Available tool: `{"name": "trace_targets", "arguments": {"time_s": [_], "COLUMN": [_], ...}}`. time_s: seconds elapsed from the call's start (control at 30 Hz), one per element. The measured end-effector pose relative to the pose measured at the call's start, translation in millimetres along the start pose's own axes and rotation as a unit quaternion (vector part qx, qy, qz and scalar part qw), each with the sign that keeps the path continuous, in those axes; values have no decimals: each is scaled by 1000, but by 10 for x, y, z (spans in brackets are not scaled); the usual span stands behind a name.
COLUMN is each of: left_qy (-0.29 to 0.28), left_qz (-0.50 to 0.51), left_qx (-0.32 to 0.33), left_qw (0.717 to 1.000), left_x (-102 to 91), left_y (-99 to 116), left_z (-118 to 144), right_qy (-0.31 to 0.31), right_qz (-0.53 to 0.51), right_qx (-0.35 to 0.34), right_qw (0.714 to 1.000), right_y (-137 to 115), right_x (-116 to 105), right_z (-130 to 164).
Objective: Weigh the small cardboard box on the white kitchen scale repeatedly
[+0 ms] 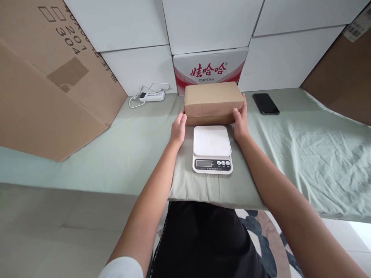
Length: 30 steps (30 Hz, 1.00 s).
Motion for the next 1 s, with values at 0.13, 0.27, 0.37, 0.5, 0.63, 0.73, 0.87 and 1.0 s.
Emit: {"name": "trace_targets", "arguments": {"time_s": [0.13,0.27,0.37,0.5,0.63,0.73,0.87,1.0], "left_qy": [12,13,17,35,26,30,37,30], "left_qz": [-16,13,29,51,53,64,78,69], "left_qx": [66,94,80,37,22,-1,-7,0], "left_qw": [998,995,996,997,998,998,996,997], "left_x": [-71,-163,-212,-214,-190,-202,-225,-224], "left_y": [330,703,794,729,694,670,629,624], "left_z": [151,625,1063,1400,1424,1407,1416,1412], "right_qy": [11,14,14,22,33,31,38,39], "right_qz": [18,49,77,93,110,118,126,128], "right_qx": [-63,-114,-127,-134,-128,-130,-143,-143], "right_qw": [998,992,989,986,985,984,981,981], "right_y": [-301,-712,-870,-843,-805,-832,-853,-839], "right_x": [-41,-205,-343,-432,-432,-419,-412,-409], "right_z": [115,468,856,1209,1262,1237,1228,1223]}}
Point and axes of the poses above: each hand's wrist, its own z-axis away from the middle knuckle, its own x-axis out of the palm, y = z × x, the point moved 2 cm from there along -z, towards the middle knuckle, and after that the axes turned 1 degree about -z, right-handed, at the moved point
